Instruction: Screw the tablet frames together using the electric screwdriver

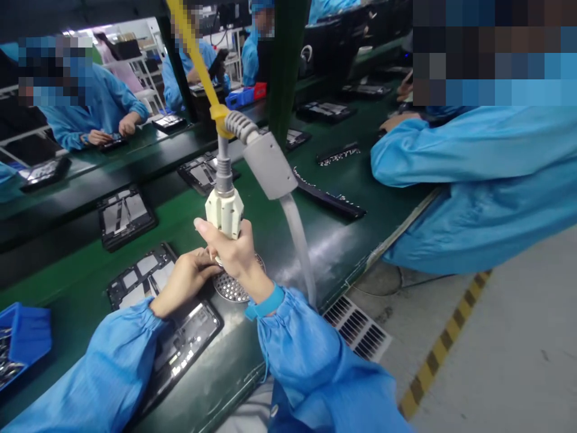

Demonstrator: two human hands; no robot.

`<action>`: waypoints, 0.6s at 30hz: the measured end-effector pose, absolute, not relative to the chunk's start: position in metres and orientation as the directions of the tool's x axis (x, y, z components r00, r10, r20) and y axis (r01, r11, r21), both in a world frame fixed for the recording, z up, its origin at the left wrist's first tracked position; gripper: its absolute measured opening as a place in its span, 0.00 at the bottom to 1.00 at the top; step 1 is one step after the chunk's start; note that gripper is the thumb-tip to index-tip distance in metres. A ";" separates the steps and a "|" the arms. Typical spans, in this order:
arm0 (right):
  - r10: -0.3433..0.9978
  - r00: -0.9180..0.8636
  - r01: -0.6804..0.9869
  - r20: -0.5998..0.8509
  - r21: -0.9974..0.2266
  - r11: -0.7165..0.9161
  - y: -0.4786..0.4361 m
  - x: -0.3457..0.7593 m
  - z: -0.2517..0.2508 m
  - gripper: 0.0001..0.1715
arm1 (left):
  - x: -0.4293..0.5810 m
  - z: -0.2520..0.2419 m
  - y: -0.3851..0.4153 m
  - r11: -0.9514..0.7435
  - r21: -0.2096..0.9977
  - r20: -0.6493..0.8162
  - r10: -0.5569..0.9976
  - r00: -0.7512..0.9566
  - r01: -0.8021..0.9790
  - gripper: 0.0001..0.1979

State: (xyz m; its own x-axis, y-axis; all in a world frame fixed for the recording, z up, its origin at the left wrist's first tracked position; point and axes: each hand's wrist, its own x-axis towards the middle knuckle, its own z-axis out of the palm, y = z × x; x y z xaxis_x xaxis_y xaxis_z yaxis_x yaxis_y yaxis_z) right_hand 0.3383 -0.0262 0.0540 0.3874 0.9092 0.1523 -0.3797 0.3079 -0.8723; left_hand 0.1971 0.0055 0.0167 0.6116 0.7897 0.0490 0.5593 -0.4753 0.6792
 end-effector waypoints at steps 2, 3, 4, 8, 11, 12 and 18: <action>0.917 0.379 -0.387 0.123 -0.879 0.277 -0.027 0.336 0.053 0.21 | 0.185 0.023 0.007 -0.429 0.730 0.088 0.830 0.550 0.531 0.08; 0.923 0.369 -0.387 0.112 -0.884 0.262 -0.028 0.335 0.053 0.21 | 0.176 0.027 0.007 -0.409 0.749 0.117 0.855 0.505 0.520 0.09; 0.927 0.361 -0.382 0.106 -0.889 0.251 -0.028 0.333 0.052 0.21 | 0.167 0.032 0.006 -0.388 0.766 0.141 0.879 0.455 0.512 0.10; 0.931 0.342 -0.316 0.125 -0.918 0.239 -0.028 0.328 0.047 0.24 | 0.121 0.048 -0.002 -0.200 0.829 0.129 0.977 0.169 0.522 0.16; 0.932 0.333 -0.277 0.144 -0.930 0.242 -0.026 0.327 0.043 0.25 | 0.086 0.052 -0.009 -0.007 0.860 0.053 0.996 -0.076 0.511 0.23; 0.932 0.331 -0.268 0.145 -0.933 0.241 -0.025 0.327 0.042 0.24 | 0.076 0.051 -0.011 0.034 0.863 0.037 0.991 -0.130 0.505 0.24; 0.935 0.327 -0.241 0.138 -0.945 0.223 -0.024 0.329 0.040 0.21 | 0.028 0.032 -0.012 0.125 0.862 0.042 0.948 -0.314 0.492 0.25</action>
